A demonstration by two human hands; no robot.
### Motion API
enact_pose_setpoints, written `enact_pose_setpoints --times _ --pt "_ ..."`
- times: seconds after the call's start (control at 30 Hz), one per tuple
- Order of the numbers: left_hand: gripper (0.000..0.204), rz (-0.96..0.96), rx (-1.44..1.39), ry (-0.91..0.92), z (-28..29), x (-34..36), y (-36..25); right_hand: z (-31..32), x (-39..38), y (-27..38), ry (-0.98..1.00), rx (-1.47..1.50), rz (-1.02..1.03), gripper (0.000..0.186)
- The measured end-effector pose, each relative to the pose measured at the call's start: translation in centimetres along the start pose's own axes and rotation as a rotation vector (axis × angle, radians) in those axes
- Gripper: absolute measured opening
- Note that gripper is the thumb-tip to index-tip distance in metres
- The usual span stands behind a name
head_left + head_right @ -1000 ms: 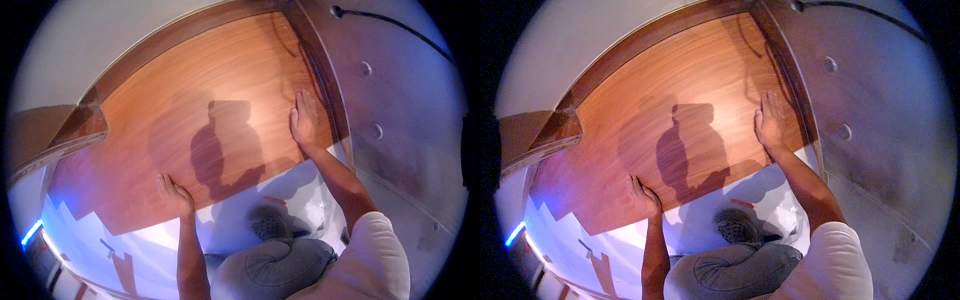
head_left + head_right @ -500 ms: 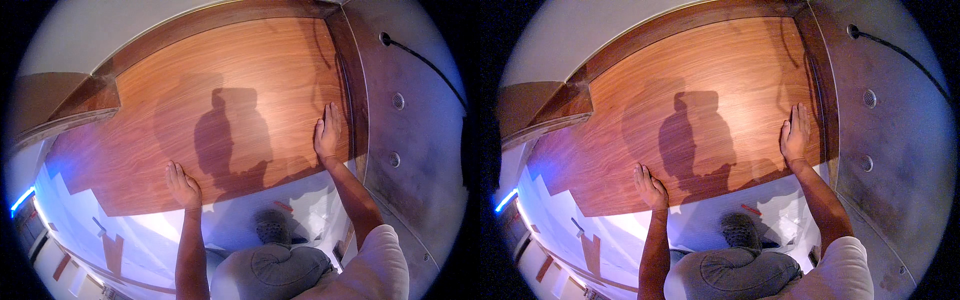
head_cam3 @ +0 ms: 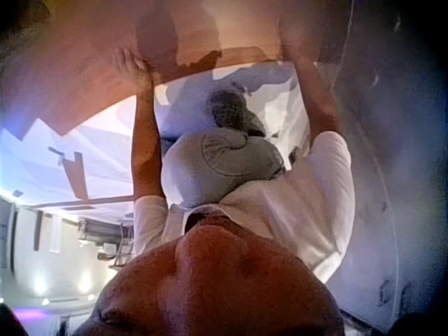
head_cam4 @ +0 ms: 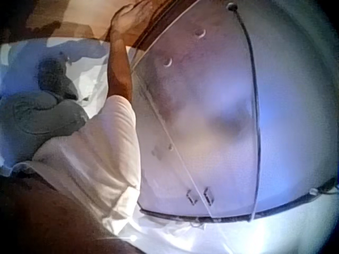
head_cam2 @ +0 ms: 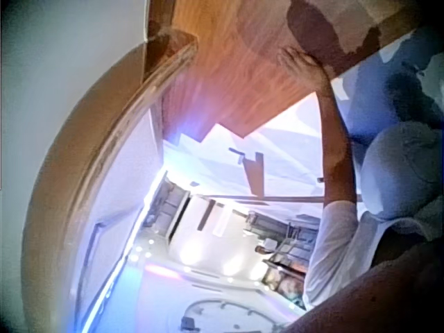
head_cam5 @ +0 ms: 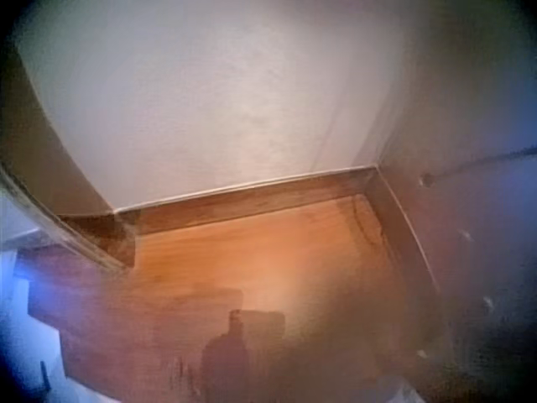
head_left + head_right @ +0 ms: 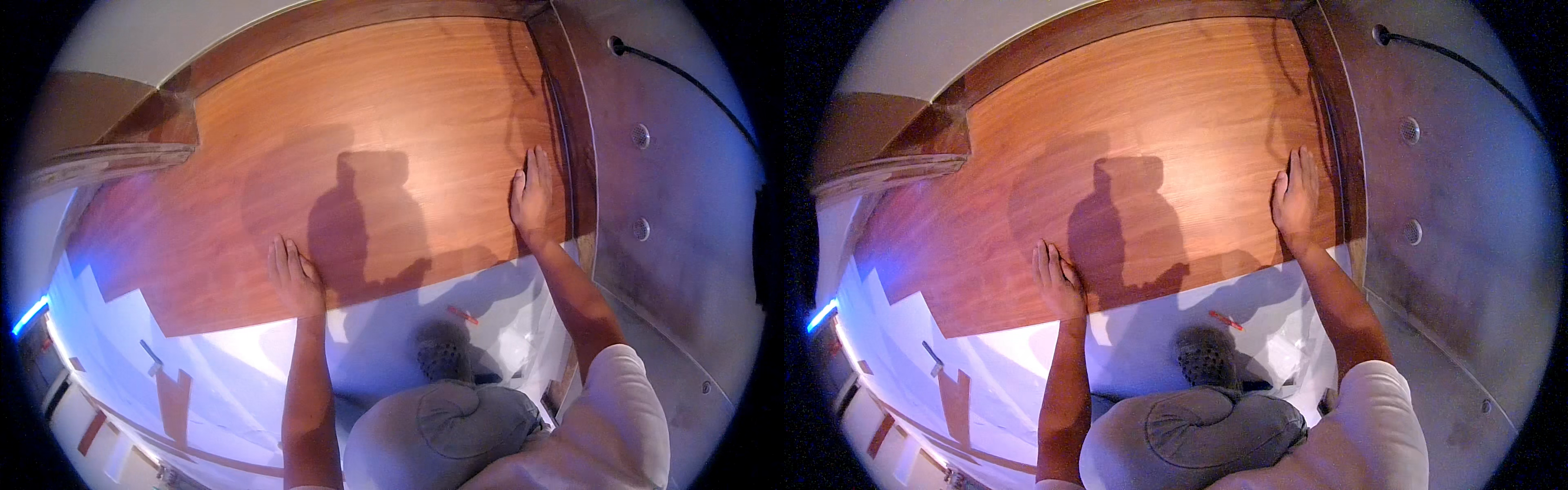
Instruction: The person installs laminate wood flooring planks by positioning them against a wall, using a tapping block and a hammer to secure them into place, and using a utility knife to cut away plastic sheeting.
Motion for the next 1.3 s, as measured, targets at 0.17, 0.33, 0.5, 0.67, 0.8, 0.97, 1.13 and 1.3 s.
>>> enact_pose_setpoints --times 0.17,0.33,0.5,0.67,0.8,0.97,1.13,1.3 --pt "0.038 -0.050 -0.045 -0.017 -1.3 -1.1 2.8 -0.5 -0.3 -0.2 -0.014 -0.018 -0.001 0.052" --pt "0.038 -0.057 -0.093 -0.025 -2.0 -1.1 2.2 0.0 0.2 -0.3 -0.016 -0.043 -0.011 0.054" --pt "0.049 0.092 -0.136 0.023 -2.2 -1.6 1.9 0.1 0.8 -0.2 0.016 -0.018 -0.035 0.055" --pt "0.053 0.019 -0.081 0.040 -2.2 -2.1 3.0 1.0 1.1 -0.7 0.096 0.052 -0.092 0.054" --pt "0.055 -0.017 0.053 0.041 -1.8 -1.1 1.8 1.3 1.6 -0.6 0.125 0.078 -0.092 0.055" --pt "0.062 0.083 -0.012 0.043 -2.8 -1.5 3.4 1.4 2.0 -1.2 0.202 0.110 -0.122 0.056" --pt "0.067 0.140 -0.141 0.016 -3.2 -1.1 3.7 1.1 2.6 -1.0 0.193 0.124 -0.076 0.060" --pt "0.065 0.123 -0.041 0.180 -2.1 1.6 1.4 0.5 1.9 -1.0 0.198 0.072 -0.078 0.061"
Point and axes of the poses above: each hand's wrist, its own x-axis towards the middle knuckle, its own z-axis out of the back of the hand, y = z × x, the point moved 1 cm from there along x, towards the middle knuckle, and after that the axes turned 12 degrees about -x, right-handed, at the moved point
